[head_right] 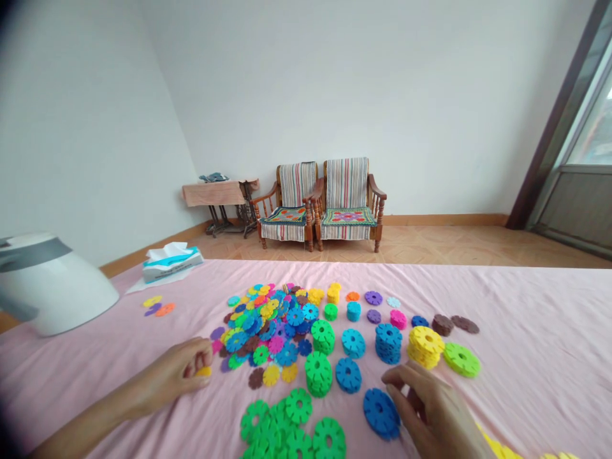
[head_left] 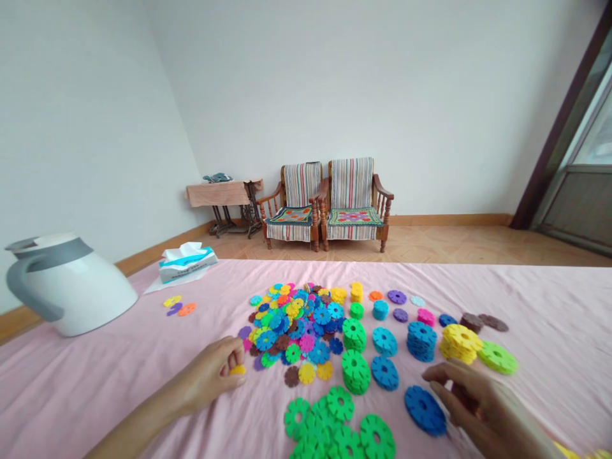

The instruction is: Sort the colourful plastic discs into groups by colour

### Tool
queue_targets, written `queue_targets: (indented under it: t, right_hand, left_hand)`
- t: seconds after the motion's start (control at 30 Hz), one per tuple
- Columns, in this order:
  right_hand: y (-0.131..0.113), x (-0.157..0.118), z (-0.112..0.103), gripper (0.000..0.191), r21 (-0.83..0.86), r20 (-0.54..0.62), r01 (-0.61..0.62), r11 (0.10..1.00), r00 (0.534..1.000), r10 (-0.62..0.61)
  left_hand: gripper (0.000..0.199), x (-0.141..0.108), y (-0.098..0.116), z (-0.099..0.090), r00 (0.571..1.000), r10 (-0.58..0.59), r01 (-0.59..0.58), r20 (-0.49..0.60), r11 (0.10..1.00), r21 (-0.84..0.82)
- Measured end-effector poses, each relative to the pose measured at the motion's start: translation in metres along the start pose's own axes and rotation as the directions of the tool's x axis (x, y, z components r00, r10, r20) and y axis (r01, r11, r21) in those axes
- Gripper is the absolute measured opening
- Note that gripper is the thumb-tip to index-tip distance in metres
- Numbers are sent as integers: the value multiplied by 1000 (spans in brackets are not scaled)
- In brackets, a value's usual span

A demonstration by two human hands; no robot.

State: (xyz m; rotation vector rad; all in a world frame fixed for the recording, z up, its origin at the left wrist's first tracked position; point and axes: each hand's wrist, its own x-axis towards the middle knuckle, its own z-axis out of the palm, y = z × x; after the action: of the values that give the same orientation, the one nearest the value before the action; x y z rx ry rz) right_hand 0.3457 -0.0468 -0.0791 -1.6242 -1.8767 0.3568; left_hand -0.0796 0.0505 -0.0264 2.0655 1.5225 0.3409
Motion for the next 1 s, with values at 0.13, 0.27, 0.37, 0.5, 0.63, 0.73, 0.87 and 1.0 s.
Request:
queue_targets:
  t: [0.13, 0.27, 0.37, 0.5, 0.63, 0.73, 0.87, 1.0]
  right_hand:
    - [1, 1, 1, 31, 7, -15, -9, 1000, 1000, 9]
    - [-4, 2, -1, 30, 29, 2, -34, 999, 999, 34]
    - [-9, 1, -4, 28, 35, 15, -45, 998, 999, 44]
    - [-10, 2, -6, 29, 7, 6, -45, 999, 999, 45]
    - [-11, 2, -7, 28, -18, -1, -50, 999, 999, 50]
    - [-13, 2, -6, 27, -11, -2, -48, 999, 999, 48]
    - [-13, 3, -5, 26, 5, -2, -36, 999, 999, 36]
    - [-16, 3, -5, 26, -4, -27, -30, 1000, 999, 30]
  left_hand:
    - [11, -7, -1, -2, 999, -11, 13, 38, 999, -39]
    - [12, 3, 9, -9, 992, 14, -7, 127, 999, -50]
    - [11, 25, 27, -7, 999, 48, -44, 26, 992, -121]
    - [13, 52, 54, 0, 953, 70, -133, -294, 971, -199]
    - [10, 52, 59, 13, 910, 159, -183, -384, 983, -27]
    - [20, 39, 50, 28, 905, 294, -242, -308, 951, 194]
    - [61, 27, 38, 49, 945, 315, -258, -92, 886, 384]
    - [67, 42, 35, 59, 976, 216, -184, -20, 875, 447]
